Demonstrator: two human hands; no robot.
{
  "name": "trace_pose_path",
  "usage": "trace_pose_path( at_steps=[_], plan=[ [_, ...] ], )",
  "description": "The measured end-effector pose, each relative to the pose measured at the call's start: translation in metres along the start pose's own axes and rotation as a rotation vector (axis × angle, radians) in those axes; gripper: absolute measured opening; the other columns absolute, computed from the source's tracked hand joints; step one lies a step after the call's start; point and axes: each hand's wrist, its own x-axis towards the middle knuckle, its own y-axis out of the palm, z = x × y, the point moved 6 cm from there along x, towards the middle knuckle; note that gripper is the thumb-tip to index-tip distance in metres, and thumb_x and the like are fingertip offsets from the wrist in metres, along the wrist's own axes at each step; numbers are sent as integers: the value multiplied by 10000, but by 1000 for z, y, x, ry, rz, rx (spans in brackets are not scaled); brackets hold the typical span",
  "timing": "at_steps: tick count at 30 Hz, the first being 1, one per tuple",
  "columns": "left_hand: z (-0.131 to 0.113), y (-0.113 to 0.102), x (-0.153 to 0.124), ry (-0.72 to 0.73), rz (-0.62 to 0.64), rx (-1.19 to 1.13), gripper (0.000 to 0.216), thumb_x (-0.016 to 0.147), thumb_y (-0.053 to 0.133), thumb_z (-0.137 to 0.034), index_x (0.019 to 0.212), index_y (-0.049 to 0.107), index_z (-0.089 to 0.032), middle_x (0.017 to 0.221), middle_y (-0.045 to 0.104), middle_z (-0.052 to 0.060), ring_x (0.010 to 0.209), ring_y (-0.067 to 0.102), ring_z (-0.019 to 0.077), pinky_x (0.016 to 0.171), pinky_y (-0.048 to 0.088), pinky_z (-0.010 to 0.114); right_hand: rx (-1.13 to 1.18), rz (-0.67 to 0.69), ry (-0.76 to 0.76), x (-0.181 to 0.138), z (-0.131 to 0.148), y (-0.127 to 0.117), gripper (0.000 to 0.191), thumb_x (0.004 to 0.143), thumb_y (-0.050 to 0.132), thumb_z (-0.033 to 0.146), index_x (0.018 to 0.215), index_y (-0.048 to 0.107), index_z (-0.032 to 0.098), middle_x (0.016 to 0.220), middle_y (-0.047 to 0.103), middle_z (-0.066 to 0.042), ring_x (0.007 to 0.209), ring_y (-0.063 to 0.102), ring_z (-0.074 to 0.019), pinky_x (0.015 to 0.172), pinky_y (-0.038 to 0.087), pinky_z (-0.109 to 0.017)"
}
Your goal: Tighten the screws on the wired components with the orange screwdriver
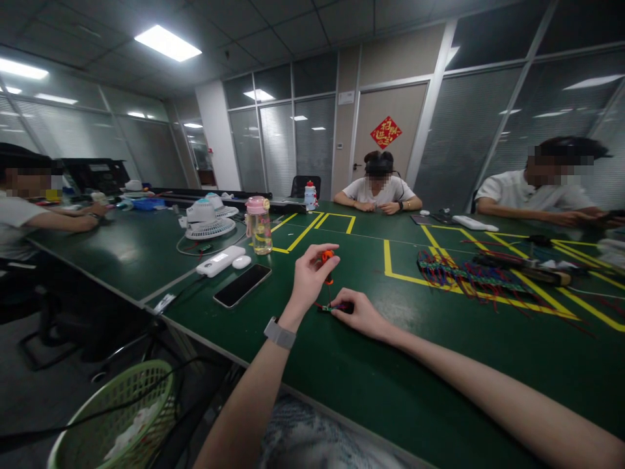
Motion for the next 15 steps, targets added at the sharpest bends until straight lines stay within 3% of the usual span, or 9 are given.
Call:
trace_pose_path(
  at_steps=[3,6,9,15],
  plan=[
    [-1,0,1,11,8,30,250,833,572,-319,1038,664,-211,1094,588,63,984,577,158,805,489,236,9,-2,11,0,-1,0,103,733,615,160,804,690,151,813,618,-40,738,577,-142,681,477,-269],
    [3,7,1,-63,101,-136,335,894,453,-324,1183,585,-216,1182,580,82,1018,592,184,842,505,306,15,-2,18,1,-1,1,103,719,630,158,804,688,152,811,615,-37,732,576,-139,681,481,-270],
    [4,11,1,-98,148,-214,368,885,471,-322,1222,550,-198,1108,622,90,940,624,185,806,525,332,17,-3,17,1,-2,1,100,719,634,165,803,687,153,818,619,-36,728,573,-135,682,485,-268],
    [3,4,0,-31,49,-23,264,778,639,-294,1021,633,-192,951,621,38,772,590,116,698,494,228,4,-7,8,1,-3,1,97,734,620,175,800,686,147,805,618,-38,722,570,-136,676,480,-270]
  ],
)
